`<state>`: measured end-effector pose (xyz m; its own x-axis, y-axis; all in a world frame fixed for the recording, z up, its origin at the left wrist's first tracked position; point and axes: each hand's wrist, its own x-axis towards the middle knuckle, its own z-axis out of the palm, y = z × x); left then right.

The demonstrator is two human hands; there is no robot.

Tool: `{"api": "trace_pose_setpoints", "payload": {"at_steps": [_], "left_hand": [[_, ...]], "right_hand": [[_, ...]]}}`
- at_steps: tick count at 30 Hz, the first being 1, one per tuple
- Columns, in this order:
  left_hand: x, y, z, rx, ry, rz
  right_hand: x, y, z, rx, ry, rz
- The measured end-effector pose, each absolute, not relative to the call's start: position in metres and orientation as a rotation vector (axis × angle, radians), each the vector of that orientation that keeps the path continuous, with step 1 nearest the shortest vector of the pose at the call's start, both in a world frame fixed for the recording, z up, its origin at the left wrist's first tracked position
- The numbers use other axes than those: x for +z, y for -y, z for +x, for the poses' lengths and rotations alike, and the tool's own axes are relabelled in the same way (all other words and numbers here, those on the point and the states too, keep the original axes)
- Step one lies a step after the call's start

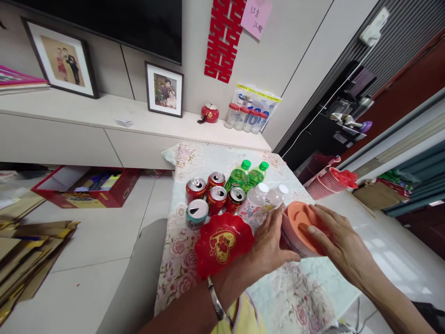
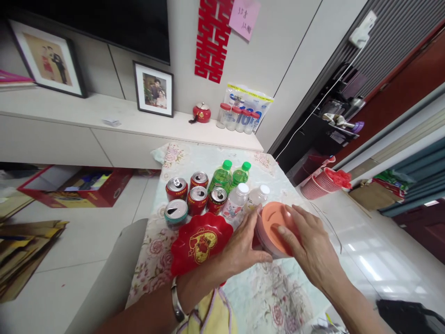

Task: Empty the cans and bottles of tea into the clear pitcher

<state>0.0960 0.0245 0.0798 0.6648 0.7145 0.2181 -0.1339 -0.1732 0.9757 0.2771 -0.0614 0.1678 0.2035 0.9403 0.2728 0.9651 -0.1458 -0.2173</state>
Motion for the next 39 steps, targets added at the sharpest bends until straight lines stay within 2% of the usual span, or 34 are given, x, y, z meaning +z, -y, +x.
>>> {"api": "trace_pose_setpoints", "payload": {"at_steps": [5,11,19,26,33,37,39], "left_hand": [[0.075,-0.015,0.101,0.812,-0.587,1.644],[0.07,0.017,0.115,0.879,-0.737,1.656],[0.059,0.03,0.121,0.857,-0.761,1.601],[0.059,0.028,0.12,0.873,-0.781,1.641],[0.066,0.017,0.081,0.761,-0.682,1.78],[0.063,0.018,0.024,0.777,-0.691,1.813],[0.058,0.026,-0.009,0.766,-0.694,1.818]], "right_hand": [[0.152,0.057,0.283,0.069,1.772,-2.198],[0.161,0.055,0.276,0.126,1.793,-2.222],[0.154,0.056,0.256,-0.004,1.804,-2.287],[0.158,0.054,0.247,0.011,1.772,-2.419],[0.153,0.055,0.255,-0.239,1.793,-2.131],[0.155,0.094,0.228,-0.487,1.64,-1.877],[0.14,0.124,0.197,-0.526,1.574,-1.769]]}}
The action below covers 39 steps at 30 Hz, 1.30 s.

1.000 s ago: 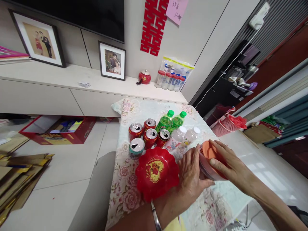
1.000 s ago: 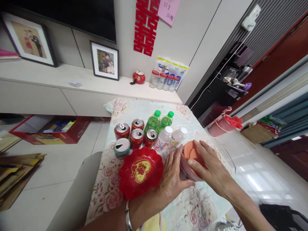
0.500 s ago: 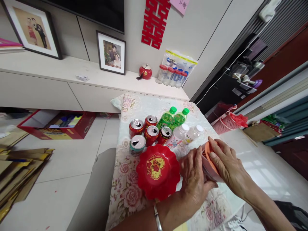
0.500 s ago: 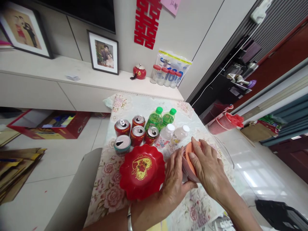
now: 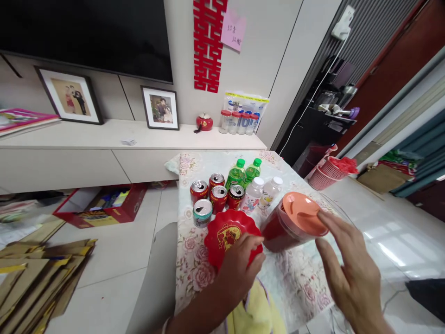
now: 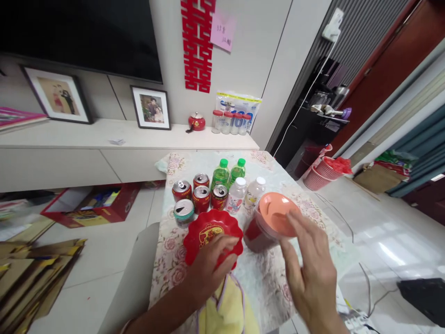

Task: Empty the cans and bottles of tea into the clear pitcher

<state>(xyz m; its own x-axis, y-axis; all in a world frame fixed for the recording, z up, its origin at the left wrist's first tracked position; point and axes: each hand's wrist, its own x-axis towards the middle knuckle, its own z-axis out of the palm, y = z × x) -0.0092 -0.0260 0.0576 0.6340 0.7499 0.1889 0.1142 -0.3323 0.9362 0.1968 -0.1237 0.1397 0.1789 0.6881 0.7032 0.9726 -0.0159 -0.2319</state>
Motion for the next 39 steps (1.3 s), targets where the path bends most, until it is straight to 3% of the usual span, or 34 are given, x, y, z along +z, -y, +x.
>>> {"api": "trace_pose_setpoints", "payload": {"at_steps": [2,5,8,17,23,39], "left_hand": [[0.047,0.039,-0.039,0.743,-0.758,1.769],[0.026,0.059,-0.071,0.673,-0.782,1.605],[0.018,0.07,-0.088,0.597,-0.753,1.462],[0.064,0.07,-0.092,0.965,-0.583,0.972],[0.036,0.076,-0.097,0.901,-0.778,1.143],[0.043,0.079,-0.094,0.833,-0.861,1.259]], "right_hand": [[0.109,0.15,0.161,-0.339,1.504,-1.702],[0.051,0.167,0.116,0.516,1.146,-1.617],[0.017,0.165,0.094,0.773,1.069,-1.529],[0.056,0.167,0.09,0.982,0.886,-1.239],[0.039,0.157,0.079,1.025,0.871,-1.223],[0.056,0.165,0.077,1.107,0.792,-1.26]]}}
